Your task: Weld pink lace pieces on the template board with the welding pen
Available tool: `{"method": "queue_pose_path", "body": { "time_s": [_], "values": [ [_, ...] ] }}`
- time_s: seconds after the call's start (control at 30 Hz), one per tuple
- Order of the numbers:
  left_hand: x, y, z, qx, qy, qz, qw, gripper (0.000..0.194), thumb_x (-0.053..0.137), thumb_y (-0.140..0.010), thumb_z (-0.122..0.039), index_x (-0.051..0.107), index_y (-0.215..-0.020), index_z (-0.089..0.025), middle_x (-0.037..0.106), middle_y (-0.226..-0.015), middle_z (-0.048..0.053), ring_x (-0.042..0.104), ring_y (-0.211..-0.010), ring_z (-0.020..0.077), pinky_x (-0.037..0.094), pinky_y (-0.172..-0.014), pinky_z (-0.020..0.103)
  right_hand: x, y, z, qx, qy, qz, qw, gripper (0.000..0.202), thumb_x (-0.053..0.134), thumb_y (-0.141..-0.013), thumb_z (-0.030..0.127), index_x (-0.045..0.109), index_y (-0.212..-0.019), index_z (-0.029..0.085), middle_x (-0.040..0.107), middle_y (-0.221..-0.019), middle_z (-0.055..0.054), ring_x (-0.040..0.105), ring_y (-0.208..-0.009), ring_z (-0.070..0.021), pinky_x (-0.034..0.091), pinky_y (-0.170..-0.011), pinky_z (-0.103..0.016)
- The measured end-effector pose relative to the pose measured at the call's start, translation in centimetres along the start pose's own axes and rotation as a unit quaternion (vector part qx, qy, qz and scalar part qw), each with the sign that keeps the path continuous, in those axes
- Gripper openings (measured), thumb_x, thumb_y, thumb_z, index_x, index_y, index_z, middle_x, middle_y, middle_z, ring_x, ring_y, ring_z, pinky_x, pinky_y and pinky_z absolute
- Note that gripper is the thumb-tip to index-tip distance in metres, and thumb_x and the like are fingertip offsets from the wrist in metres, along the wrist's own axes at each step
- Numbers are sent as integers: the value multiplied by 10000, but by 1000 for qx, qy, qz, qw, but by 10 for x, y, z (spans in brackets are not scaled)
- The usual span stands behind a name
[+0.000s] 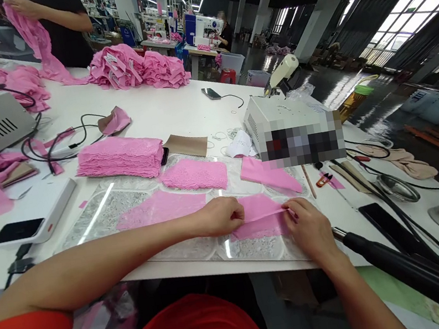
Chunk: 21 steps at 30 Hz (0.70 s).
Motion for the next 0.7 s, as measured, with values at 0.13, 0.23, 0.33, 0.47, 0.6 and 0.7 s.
{"method": "queue_pose_path", "body": {
  "time_s": [0.13, 0.23, 0.33, 0.47, 0.6, 0.7],
  "values": [
    [6, 2, -2, -5, -31, -4, 999, 42, 607, -761, -111, 630, -773, -144, 624, -927, 65, 575, -852, 190, 443, -733, 270, -6, -4, -3, 20, -54, -50, 997, 180, 479, -864, 219, 647, -926, 198, 689, -898, -58, 639, -726, -173, 511, -659, -306],
    [9, 5, -3, -3, -44, -5, 999, 96, 633, -755, -119, 632, -848, -143, 605, -998, 96, 569, -954, 240, 457, -817, 323, -11, -8, -5, 52, -114, -82, 989, 168, 497, -863, 249, 647, -922, 198, 705, -819, -46, 664, -685, -169, 528, -661, -303],
    [9, 7, -3, 8, -40, 0, 999, 202, 658, -760, -133, 630, -960, -145, 597, -1052, 105, 567, -1007, 253, 460, -881, 350, -13, -17, -4, 106, -188, -84, 973, 160, 540, -857, 289, 649, -934, 202, 705, -760, -16, 675, -616, -151, 538, -638, -284],
    [5, 15, -2, 25, -21, 5, 999, 450, 736, -731, -166, 586, -1156, -157, 561, -1206, 121, 538, -1130, 257, 443, -964, 347, -16, -40, 12, 118, -266, -96, 952, 153, 574, -827, 295, 659, -909, 198, 711, -784, -17, 678, -620, -147, 548, -632, -281],
    [-7, 27, 7, 3, 139, -42, 989, 463, 758, -664, -93, 634, -1105, -166, 564, -1262, 113, 511, -1189, 258, 386, -1046, 378, -14, -72, 47, 94, -331, -79, 936, 145, 558, -812, 249, 656, -903, 193, 713, -793, -27, 675, -664, -148, 550, -646, -283],
    [-25, 42, 32, -54, 234, -104, 965, 229, 658, -757, -120, 663, -983, -162, 637, -1129, 87, 560, -1102, 226, 393, -1034, 406, -11, -96, 85, 33, -349, -68, 934, 142, 539, -803, 209, 658, -879, 194, 717, -822, -27, 671, -697, -142, 555, -678, -283]
  ]
}}
Point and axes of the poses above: each hand's wrist, its own y-axis away from the middle knuckle, its own x-axis out of the palm, z = x × y, the point moved 5 cm from there along -y, towards the middle knuckle
